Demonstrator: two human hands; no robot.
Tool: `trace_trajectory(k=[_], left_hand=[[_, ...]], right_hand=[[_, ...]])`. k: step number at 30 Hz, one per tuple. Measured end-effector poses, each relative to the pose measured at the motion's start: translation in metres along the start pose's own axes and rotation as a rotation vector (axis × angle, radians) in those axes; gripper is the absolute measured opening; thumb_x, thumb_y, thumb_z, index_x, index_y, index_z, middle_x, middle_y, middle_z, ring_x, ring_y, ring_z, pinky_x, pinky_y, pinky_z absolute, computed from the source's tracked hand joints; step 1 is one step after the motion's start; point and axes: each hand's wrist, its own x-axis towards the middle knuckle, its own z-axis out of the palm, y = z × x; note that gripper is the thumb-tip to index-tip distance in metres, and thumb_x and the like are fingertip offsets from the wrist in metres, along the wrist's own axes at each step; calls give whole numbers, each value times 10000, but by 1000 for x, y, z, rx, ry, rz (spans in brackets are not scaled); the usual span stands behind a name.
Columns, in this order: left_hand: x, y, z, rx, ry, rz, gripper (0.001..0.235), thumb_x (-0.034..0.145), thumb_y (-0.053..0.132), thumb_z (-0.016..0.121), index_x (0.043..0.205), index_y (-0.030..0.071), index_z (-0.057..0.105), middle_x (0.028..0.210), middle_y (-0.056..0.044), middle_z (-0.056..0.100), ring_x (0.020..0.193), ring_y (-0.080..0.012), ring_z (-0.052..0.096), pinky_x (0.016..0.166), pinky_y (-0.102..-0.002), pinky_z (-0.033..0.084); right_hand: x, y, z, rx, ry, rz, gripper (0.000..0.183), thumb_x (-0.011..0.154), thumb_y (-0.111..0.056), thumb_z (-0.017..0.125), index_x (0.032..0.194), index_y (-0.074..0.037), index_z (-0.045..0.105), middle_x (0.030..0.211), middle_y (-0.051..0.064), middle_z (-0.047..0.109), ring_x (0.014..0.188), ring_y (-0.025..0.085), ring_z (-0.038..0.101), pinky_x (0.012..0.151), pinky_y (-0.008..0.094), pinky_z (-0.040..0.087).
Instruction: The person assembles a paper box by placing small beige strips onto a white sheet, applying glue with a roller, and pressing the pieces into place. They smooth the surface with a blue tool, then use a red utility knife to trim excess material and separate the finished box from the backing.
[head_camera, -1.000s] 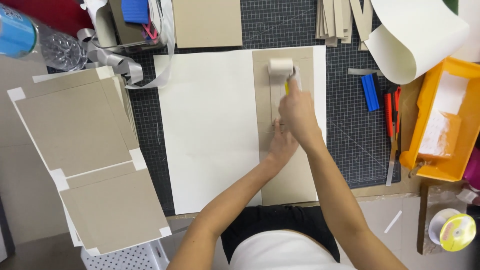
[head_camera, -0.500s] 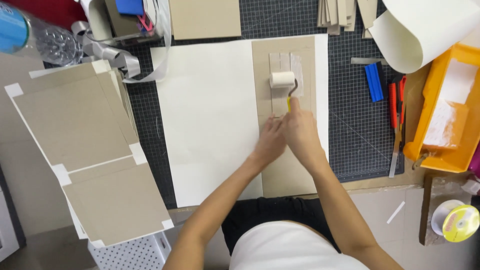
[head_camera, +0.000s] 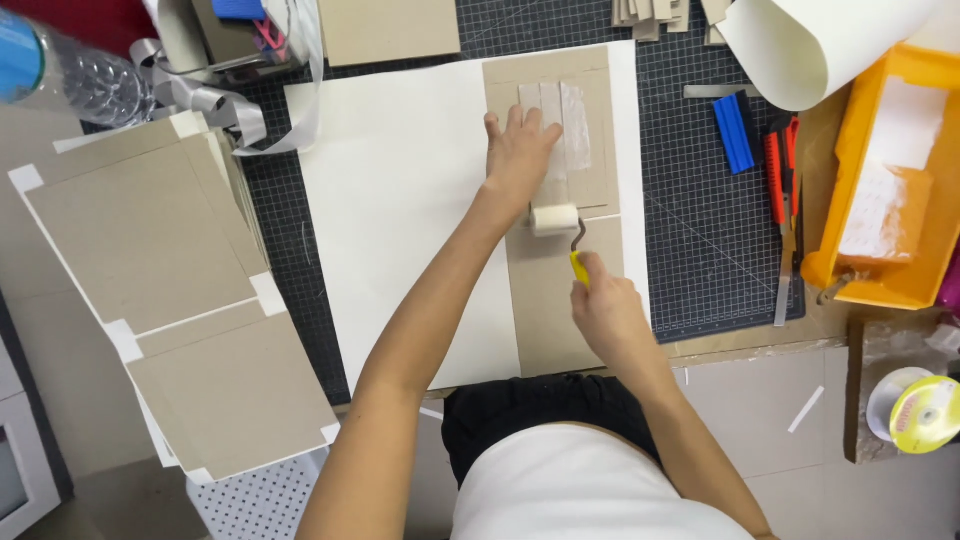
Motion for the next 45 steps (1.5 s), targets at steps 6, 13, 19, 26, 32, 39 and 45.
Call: trace_trajectory(k=[6, 13, 19, 26, 32, 39, 45], left_hand=[[7, 6, -5, -33, -56, -36, 261, 969, 111, 538, 1124, 266, 680, 1027, -49, 599, 1049, -225, 541, 964, -558, 263], [2, 4, -13, -47, -114, -57, 513, 849, -41, 507, 1274, 248, 511, 1163, -77, 581, 1080, -316, 519, 876, -578, 346], [-5, 5, -27, -150, -75, -55, 284, 981, 65, 511, 1173, 215, 658, 1038, -68, 603, 1023, -255, 578, 947, -598, 333], [-13, 5, -29, -216, -73, -99, 273, 990, 74, 491, 1140, 190, 687, 1031, -79, 586, 1046, -263, 562, 952, -603, 324], [-50, 25, -40, -355, -33, -198, 426, 921, -69, 521, 1316, 92, 546, 1240, -167, 538, 1175, -305, 494, 976, -619, 319], [-93, 91, -36, -194, -130, -257, 397, 997, 57, 550, 1355, 225, 515, 1328, -244, 469, 1181, -302, 479, 953, -484, 347], [-84, 101, 0, 24, -183, -291, 438, 969, 120, 597, 1347, 305, 477, 1385, -259, 439, 1184, -288, 444, 898, -448, 274]], right_hand=[[-5, -16, -50, 3, 170, -12, 350, 963, -36, 554, 1309, -1, 593, 825, 342, 700, 687, 418, 733, 510, 440, 602], [56, 11, -18, 37, 323, -173, 310, 983, -34, 443, 1288, -27, 495, 578, 173, 505, 456, 369, 450, 422, 496, 340], [26, 13, -13, -110, 269, -69, 347, 952, -48, 564, 1297, -65, 601, 743, 283, 707, 694, 413, 736, 561, 471, 596], [19, 10, -12, -87, 305, -66, 349, 967, -46, 528, 1313, -59, 571, 748, 294, 696, 660, 410, 730, 493, 455, 590], [99, -14, -43, -42, 367, -127, 367, 940, 1, 528, 1301, 23, 593, 775, 343, 687, 667, 433, 723, 493, 472, 586], [105, -2, -59, -128, 267, -76, 363, 910, -69, 590, 1263, -28, 660, 820, 314, 688, 723, 445, 724, 496, 481, 602], [154, -17, -66, -71, 360, -145, 406, 891, 3, 549, 1290, 14, 623, 867, 368, 672, 731, 461, 718, 569, 485, 617]])
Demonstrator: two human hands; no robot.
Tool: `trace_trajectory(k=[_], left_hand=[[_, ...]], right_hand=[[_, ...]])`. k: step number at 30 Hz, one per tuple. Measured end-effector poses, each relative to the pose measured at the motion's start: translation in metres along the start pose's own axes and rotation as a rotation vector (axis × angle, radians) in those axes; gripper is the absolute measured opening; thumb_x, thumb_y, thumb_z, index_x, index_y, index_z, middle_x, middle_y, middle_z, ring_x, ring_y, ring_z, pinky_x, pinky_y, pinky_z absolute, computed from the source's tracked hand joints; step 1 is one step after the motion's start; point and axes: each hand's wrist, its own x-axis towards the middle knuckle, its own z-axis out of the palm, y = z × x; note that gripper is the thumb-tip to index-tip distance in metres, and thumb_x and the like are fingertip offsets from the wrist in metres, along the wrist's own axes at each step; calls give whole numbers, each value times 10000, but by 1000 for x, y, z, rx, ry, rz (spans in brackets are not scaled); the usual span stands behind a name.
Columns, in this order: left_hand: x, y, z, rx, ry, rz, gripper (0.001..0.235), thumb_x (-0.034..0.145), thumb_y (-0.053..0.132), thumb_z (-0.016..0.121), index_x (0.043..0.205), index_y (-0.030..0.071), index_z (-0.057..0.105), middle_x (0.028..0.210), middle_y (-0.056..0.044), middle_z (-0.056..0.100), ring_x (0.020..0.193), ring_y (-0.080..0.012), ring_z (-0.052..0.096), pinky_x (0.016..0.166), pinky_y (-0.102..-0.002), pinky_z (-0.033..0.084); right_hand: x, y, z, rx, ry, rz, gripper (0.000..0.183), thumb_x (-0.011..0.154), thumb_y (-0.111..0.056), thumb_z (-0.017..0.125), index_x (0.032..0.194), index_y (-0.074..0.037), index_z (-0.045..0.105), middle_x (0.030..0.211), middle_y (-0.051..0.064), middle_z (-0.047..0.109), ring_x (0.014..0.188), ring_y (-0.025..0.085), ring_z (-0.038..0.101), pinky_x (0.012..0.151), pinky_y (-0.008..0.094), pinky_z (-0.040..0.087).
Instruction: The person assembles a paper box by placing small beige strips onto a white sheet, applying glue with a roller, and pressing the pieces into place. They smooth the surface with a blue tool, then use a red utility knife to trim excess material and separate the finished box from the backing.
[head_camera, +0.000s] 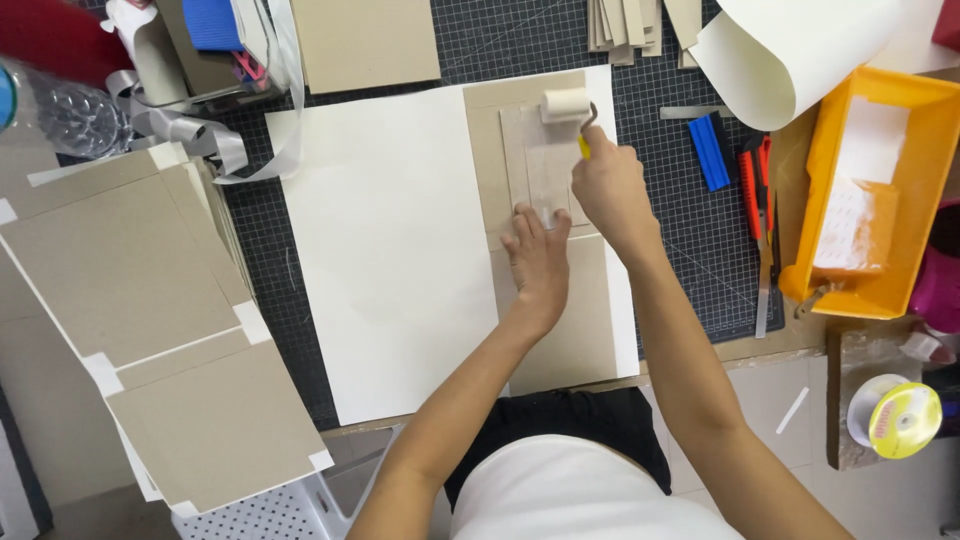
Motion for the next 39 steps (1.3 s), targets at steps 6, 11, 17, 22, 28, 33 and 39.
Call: trace_trajectory(k=[6, 11, 17, 22, 28, 33, 39], left_hand=[[3, -3, 5, 2, 47, 3, 423, 959, 154, 620, 1324, 330, 498, 1385, -245, 449, 1189, -281, 432, 905, -459, 264], [3, -11, 3, -136, 17, 9, 403, 966, 137, 605, 1316, 313, 514, 1404, -259, 410, 1171, -294, 443, 900, -459, 306], [4, -14, 3, -242, 29, -8, 380, 970, 94, 591, 1302, 273, 547, 1395, -291, 401, 1135, -315, 461, 902, -469, 335], [17, -15, 15, -228, 18, -3, 294, 990, 127, 573, 1258, 246, 585, 1410, -275, 382, 1122, -290, 442, 899, -451, 343], [14, -18, 9, -291, -13, -17, 284, 1010, 149, 549, 1286, 193, 597, 1441, -279, 331, 1125, -305, 426, 922, -466, 347], [11, -17, 29, -383, 41, -9, 362, 948, -10, 568, 1291, 105, 566, 1410, -247, 326, 1132, -321, 412, 915, -482, 334], [-5, -64, -5, -562, 117, 8, 624, 752, -124, 573, 1243, 261, 580, 1322, -71, 448, 1185, -282, 439, 953, -550, 345]], right_hand=[[-23, -3, -16, -64, -79, -21, 370, 888, -22, 592, 1248, 27, 660, 861, 374, 677, 744, 482, 716, 525, 507, 601], [-38, -26, -25, -44, -106, 19, 420, 888, -20, 580, 1305, 4, 623, 855, 367, 670, 741, 469, 717, 540, 497, 616], [-19, -39, -13, 42, -84, -73, 427, 899, 38, 537, 1322, 76, 578, 878, 409, 664, 750, 511, 703, 557, 546, 601], [-36, -52, -21, 26, -226, 13, 402, 910, -30, 578, 1300, 60, 605, 863, 391, 676, 740, 478, 716, 532, 514, 609], [-23, -53, -7, -8, -144, -41, 447, 898, -32, 535, 1343, 9, 559, 874, 360, 681, 855, 524, 699, 664, 600, 586], [-13, -65, 3, -34, -12, -134, 471, 878, 25, 527, 1349, 32, 526, 761, 334, 668, 740, 506, 708, 588, 594, 578], [-69, -41, 14, -21, -151, -29, 366, 917, -28, 517, 1282, -48, 530, 716, 283, 676, 714, 479, 716, 530, 541, 579]])
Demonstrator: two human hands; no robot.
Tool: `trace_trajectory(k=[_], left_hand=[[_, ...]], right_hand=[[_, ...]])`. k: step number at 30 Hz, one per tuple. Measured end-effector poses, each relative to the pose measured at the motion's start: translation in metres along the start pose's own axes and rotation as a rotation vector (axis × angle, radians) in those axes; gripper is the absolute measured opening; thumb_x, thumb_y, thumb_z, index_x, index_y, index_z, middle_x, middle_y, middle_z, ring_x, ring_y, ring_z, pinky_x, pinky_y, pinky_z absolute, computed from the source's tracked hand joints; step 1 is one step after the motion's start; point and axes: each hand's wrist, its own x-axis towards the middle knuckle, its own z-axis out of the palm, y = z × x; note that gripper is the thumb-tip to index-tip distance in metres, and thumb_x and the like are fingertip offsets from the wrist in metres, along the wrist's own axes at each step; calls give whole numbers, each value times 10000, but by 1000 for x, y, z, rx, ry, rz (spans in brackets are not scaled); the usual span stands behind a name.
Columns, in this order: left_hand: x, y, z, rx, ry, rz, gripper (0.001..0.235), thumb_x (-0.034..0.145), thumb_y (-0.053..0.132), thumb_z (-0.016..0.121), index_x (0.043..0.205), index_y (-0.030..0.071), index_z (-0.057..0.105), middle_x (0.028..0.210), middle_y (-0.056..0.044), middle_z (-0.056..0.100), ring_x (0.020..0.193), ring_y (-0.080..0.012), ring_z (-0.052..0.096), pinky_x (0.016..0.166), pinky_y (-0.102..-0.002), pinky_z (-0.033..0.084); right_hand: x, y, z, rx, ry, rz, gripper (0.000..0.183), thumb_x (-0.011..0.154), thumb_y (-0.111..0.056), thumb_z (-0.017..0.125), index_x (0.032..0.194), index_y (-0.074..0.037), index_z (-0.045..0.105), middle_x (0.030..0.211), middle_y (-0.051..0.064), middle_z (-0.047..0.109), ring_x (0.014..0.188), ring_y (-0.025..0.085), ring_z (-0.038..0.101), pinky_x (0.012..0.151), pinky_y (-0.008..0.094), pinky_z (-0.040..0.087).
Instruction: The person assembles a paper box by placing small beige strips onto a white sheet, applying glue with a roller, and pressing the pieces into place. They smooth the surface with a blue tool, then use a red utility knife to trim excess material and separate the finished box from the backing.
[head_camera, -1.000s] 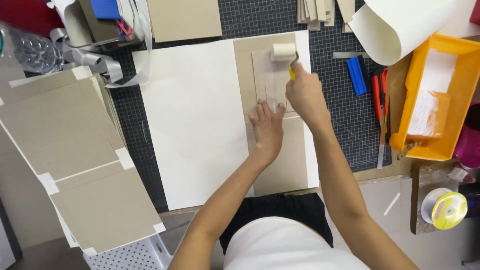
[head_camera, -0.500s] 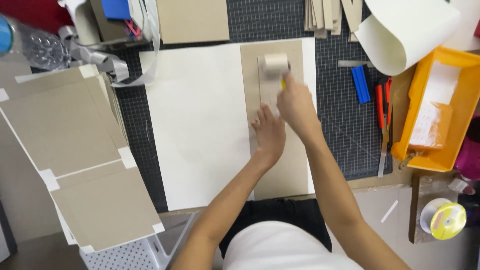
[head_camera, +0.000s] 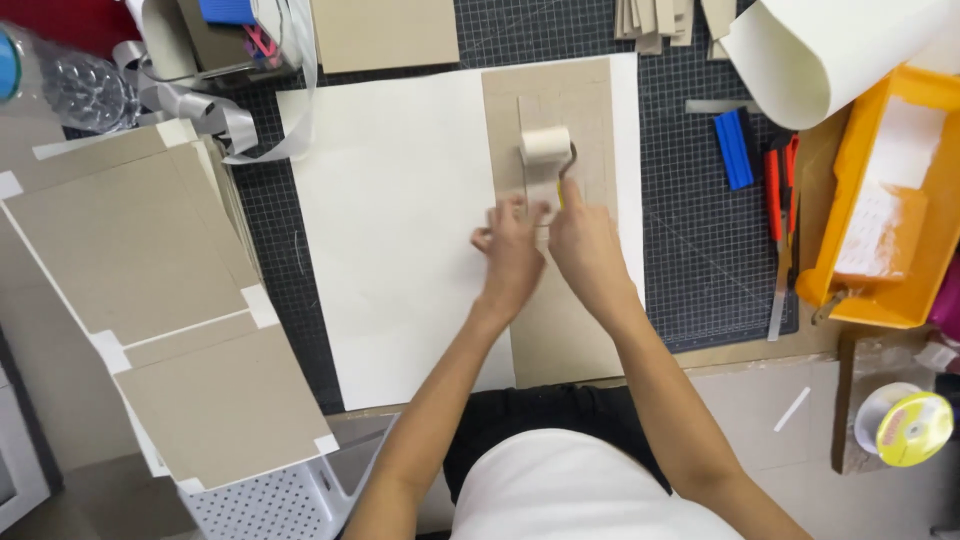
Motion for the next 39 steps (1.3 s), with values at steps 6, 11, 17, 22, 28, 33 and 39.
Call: trace_trajectory(k=[6, 11, 17, 22, 28, 33, 39], left_hand=[[40, -2, -55, 67, -17, 112, 639, 816, -117, 572, 1323, 273, 586, 1236, -53, 521, 1152, -274, 471, 958, -607, 314], [98, -5, 0, 344, -129, 251, 475, 903, 21, 556, 1238, 348, 638, 1118, -44, 560, 1082, -264, 515, 927, -609, 324], [101, 4, -1, 385, -180, 203, 361, 941, 106, 567, 1200, 328, 684, 1144, -53, 567, 1103, -260, 512, 942, -598, 325], [85, 12, -27, 283, -210, 167, 440, 936, 10, 524, 1255, 288, 645, 1125, -73, 583, 1084, -266, 533, 932, -581, 341], [75, 8, -28, 188, -216, 127, 605, 859, -106, 545, 1403, 143, 458, 1283, -144, 614, 1153, -307, 563, 944, -609, 330], [64, 14, -32, 204, -182, 163, 537, 888, -85, 515, 1370, 152, 484, 1252, -128, 596, 1122, -299, 548, 917, -594, 346], [30, 34, -26, 190, -27, 149, 431, 974, -30, 475, 1361, 154, 527, 1318, -204, 472, 1138, -330, 522, 918, -561, 425]], right_hand=[[-80, 8, 9, 42, -59, 44, 397, 943, -8, 499, 1339, 5, 522, 667, 285, 655, 616, 441, 712, 464, 510, 569], [-93, 29, 16, 111, -101, 105, 390, 949, -41, 528, 1338, -28, 556, 770, 314, 689, 694, 441, 728, 533, 496, 597], [-103, 40, -32, 118, -38, 164, 380, 942, -45, 583, 1321, -27, 617, 832, 336, 702, 705, 432, 728, 532, 466, 607], [-49, 32, -20, 16, 50, 122, 378, 953, -39, 557, 1327, -28, 602, 776, 325, 686, 694, 448, 724, 513, 476, 599], [-71, 0, -39, 55, 100, 73, 394, 972, 24, 506, 1365, 11, 528, 809, 386, 676, 757, 525, 706, 570, 569, 598], [-62, 23, -23, 51, 85, 97, 398, 956, 26, 498, 1351, 22, 546, 761, 363, 677, 670, 454, 720, 486, 482, 586], [63, 62, 2, -22, 290, -41, 368, 928, 22, 526, 1289, 2, 589, 709, 272, 683, 603, 393, 717, 453, 439, 594]])
